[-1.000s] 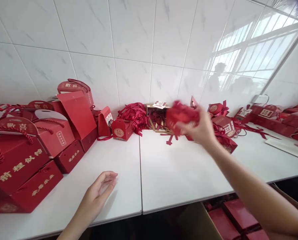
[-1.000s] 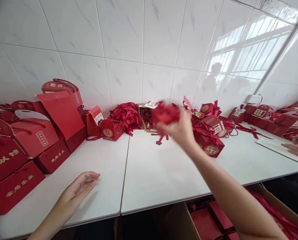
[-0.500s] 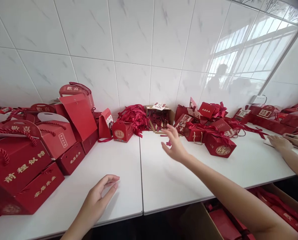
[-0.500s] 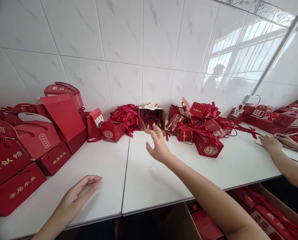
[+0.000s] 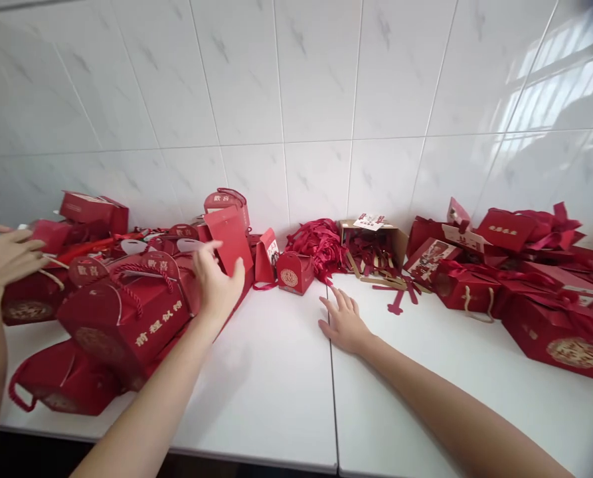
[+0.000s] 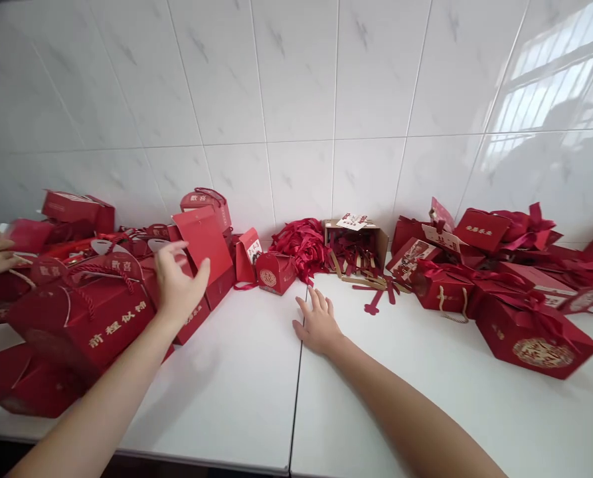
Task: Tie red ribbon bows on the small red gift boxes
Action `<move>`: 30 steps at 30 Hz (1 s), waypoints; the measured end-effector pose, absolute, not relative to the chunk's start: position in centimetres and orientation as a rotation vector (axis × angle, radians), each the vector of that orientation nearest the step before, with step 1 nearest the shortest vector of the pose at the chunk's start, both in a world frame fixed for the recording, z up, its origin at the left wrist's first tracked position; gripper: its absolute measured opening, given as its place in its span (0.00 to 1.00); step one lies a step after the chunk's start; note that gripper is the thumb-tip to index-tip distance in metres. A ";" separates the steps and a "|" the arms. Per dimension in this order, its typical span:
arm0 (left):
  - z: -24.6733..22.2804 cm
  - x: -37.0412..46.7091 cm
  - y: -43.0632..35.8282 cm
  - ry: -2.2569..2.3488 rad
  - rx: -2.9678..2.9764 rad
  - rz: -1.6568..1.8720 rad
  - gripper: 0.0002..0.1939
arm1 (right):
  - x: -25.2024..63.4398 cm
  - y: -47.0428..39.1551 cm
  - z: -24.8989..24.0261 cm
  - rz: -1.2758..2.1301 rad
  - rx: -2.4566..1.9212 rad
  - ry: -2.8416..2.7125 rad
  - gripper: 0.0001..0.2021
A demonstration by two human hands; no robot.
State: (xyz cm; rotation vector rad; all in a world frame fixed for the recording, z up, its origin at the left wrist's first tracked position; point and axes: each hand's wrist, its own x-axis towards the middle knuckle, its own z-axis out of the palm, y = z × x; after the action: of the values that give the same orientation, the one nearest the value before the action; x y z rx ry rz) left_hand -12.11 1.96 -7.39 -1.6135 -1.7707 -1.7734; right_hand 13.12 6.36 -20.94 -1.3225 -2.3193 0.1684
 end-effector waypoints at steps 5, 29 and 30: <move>-1.3 -13.7 4.4 -1.896 -1.278 -0.996 0.35 | 12.5 7.8 -20.9 0.193 -1.333 -2.172 0.26; 0.7 -0.6 3.2 -1.221 -2.167 -2.045 0.13 | 14.1 5.5 -1.4 1.354 -0.352 -1.144 0.27; 0.4 -0.7 3.8 -1.238 -2.164 -2.080 0.10 | 13.9 6.0 -1.5 1.333 -0.367 -1.140 0.30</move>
State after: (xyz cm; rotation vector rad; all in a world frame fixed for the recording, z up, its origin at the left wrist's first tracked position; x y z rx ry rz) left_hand -0.74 3.75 0.40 -2.1642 -1.2382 -2.0800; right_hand 13.88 5.97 -1.49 -0.3671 -1.1398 1.3328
